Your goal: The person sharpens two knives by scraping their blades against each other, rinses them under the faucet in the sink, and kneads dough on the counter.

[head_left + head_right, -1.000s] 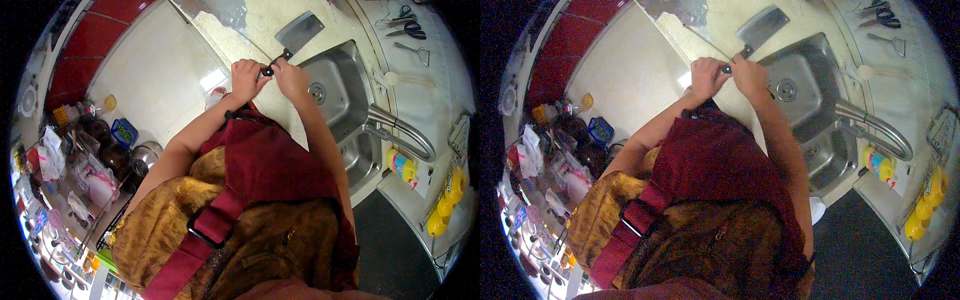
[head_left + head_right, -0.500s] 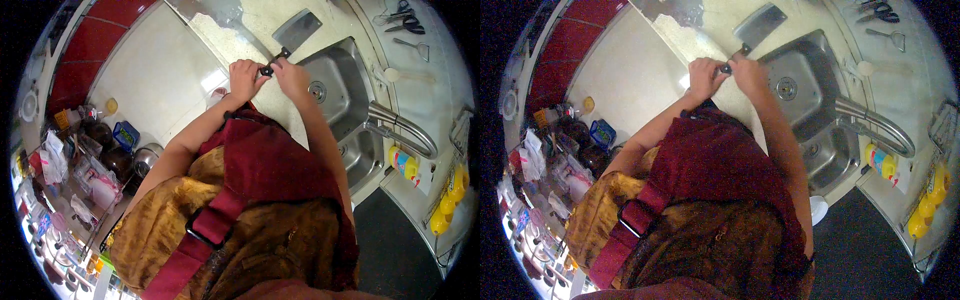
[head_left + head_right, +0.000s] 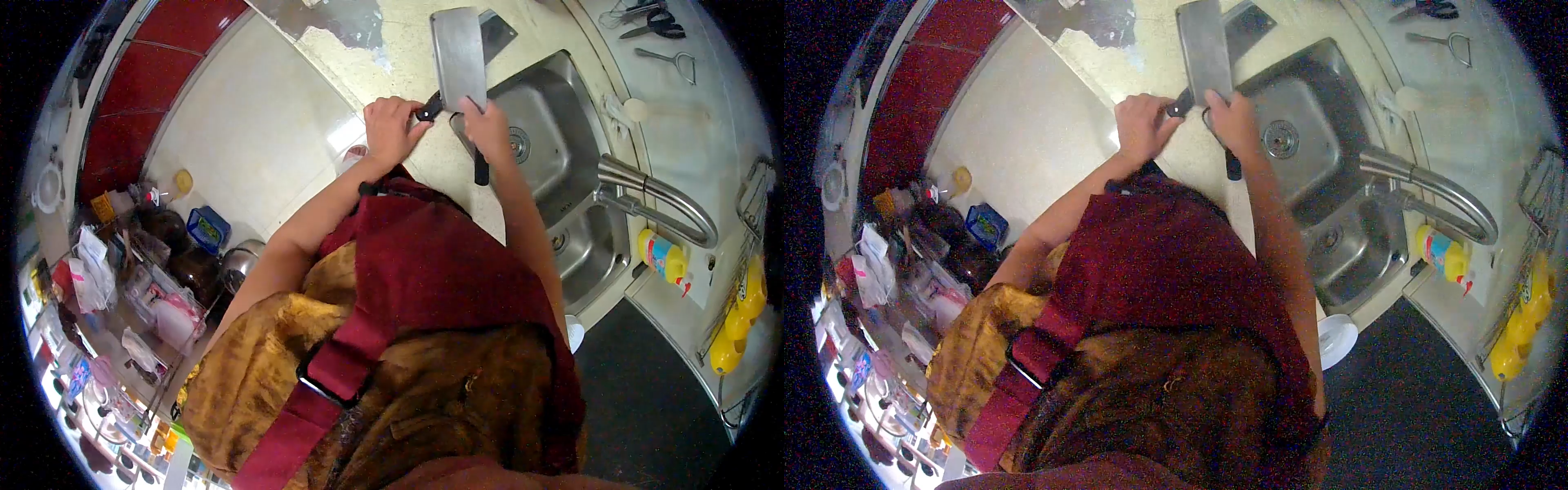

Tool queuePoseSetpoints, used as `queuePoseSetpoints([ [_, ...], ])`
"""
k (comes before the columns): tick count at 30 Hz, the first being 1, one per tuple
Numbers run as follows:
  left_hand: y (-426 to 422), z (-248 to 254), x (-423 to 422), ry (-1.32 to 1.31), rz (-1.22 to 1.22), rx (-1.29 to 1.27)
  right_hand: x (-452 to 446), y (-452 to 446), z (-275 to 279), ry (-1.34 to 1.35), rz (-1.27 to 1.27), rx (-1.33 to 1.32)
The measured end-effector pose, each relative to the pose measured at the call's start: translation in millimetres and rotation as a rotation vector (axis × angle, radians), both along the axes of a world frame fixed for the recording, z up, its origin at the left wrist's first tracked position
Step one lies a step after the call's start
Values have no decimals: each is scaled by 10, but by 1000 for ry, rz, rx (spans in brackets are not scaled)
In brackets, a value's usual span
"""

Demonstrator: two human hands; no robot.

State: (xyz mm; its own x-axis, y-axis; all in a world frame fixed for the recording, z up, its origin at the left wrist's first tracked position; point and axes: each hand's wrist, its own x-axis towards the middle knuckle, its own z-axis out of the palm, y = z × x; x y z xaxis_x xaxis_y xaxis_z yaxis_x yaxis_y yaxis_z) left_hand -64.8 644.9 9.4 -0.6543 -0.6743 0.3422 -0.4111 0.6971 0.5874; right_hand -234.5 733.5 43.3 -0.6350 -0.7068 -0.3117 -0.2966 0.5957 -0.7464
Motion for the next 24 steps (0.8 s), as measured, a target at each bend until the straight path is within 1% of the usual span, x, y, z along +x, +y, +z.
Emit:
queuePoseSetpoints([
  [2,-5,-4,-18,10,9,-1,-60,38,47,-217,-116,-13],
  [3,-15,-9,-23,-1,9,14,-62,22,-42,-99,-118,-71],
  [5,-23,-4,-35,-10,20,33,-81,57,-180,-95,-134,-93],
  [6,-17,6,-42,-7,31,38,-68,49,-160,-93,-142,-104],
  [9,-14,46,-69,54,63,-7,-92,38,-65,-211,-138,-6],
  [10,-14,59,-77,82,72,-30,-103,40,-51,-224,-137,-14],
  [12,-63,74,-76,59,-20,-9,-129,54,-45,-249,-133,-29],
  [15,-89,12,-101,70,-99,-37,-196,54,-181,33,-95,-40],
  [18,-90,-44,-110,76,-129,-49,-224,26,-92,334,2,-187],
  [21,-108,-51,-102,80,-158,-53,-262,-72,-13,420,73,-152],
  [24,-110,-75,-112,100,-172,-56,-223,-198,278,536,194,-17],
])
